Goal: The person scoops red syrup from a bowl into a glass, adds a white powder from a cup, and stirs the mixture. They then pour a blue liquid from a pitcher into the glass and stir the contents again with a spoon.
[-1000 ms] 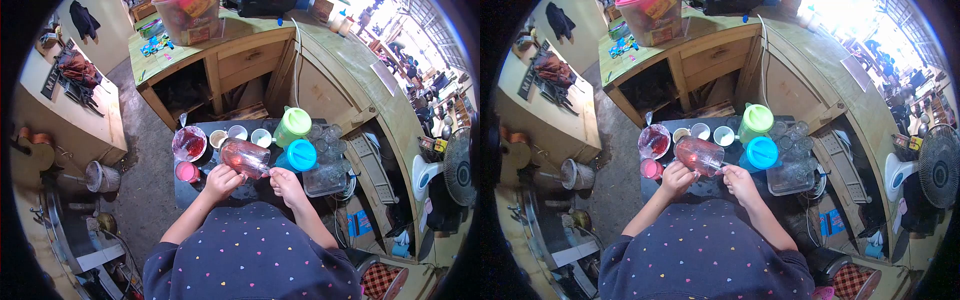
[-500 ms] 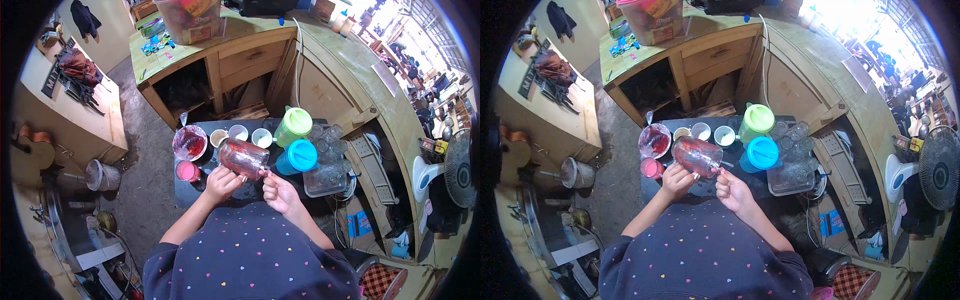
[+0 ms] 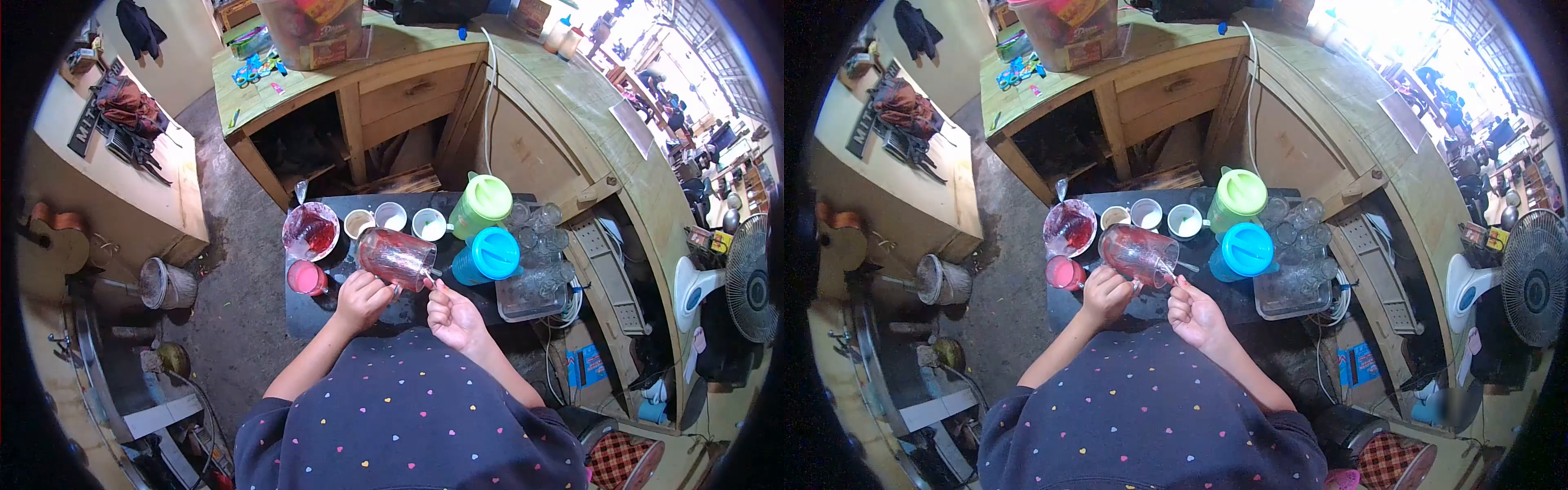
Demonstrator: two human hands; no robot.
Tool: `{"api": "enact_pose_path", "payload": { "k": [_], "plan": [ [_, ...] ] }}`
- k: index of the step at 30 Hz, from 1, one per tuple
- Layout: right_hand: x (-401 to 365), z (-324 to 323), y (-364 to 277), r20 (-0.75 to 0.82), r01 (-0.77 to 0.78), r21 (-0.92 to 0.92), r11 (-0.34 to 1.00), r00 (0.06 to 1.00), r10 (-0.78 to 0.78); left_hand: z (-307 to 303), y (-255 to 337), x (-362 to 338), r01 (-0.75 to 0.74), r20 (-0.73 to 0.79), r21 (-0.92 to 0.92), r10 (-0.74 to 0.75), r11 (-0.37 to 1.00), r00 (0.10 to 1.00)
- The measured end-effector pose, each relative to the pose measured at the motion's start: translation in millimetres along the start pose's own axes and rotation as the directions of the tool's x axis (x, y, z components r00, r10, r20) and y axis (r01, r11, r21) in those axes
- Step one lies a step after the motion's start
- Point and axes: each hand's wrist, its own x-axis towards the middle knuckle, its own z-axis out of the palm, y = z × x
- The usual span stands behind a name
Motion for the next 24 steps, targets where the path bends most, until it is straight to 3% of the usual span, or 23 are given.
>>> {"api": "enact_pose_path", "payload": {
  "k": [8,12,16,17,19,21,22,23,24],
  "plan": [
    [-3,5,2,0.004,0.013,-0.018,1.0,1.0,-0.013,2,-2,1,0.124,-0.03,-0.038,-0.125,0.992,0.992],
    [-10,14,-2,-0.001,0.108,-0.228,0.968,0.994,-0.111,0,-6,4,0.256,-0.053,-0.113,-0.264,0.96,0.963],
    [-34,36,-16,0.104,0.318,-0.479,0.818,0.946,-0.306,-7,-16,4,0.494,-0.11,-0.237,-0.529,0.836,0.842],
    [-43,48,-21,0.127,0.367,-0.566,0.738,0.923,-0.362,-8,-20,2,0.517,-0.125,-0.32,-0.577,0.794,0.807],
    [-59,74,-24,0.196,0.43,-0.814,0.391,0.836,-0.512,-15,-24,-1,0.621,-0.071,-0.363,-0.685,0.695,0.725],
    [-68,93,-27,0.279,0.395,-0.916,0.072,0.755,-0.593,-22,-30,-5,0.593,-0.03,-0.379,-0.65,0.71,0.759],
    [-65,99,-30,0.577,0.444,-0.817,-0.369,0.618,-0.534,-25,-31,-4,0.578,-0.01,-0.387,-0.631,0.718,0.776],
    [-63,106,-33,0.81,0.404,-0.546,-0.734,0.48,-0.338,-28,-29,-1,0.569,-0.001,-0.395,-0.62,0.721,0.785],
    [-65,119,-31,0.82,0.341,-0.473,-0.812,0.508,-0.263,-33,-25,6,0.558,0.006,-0.403,-0.608,0.725,0.794]
  ]
}}
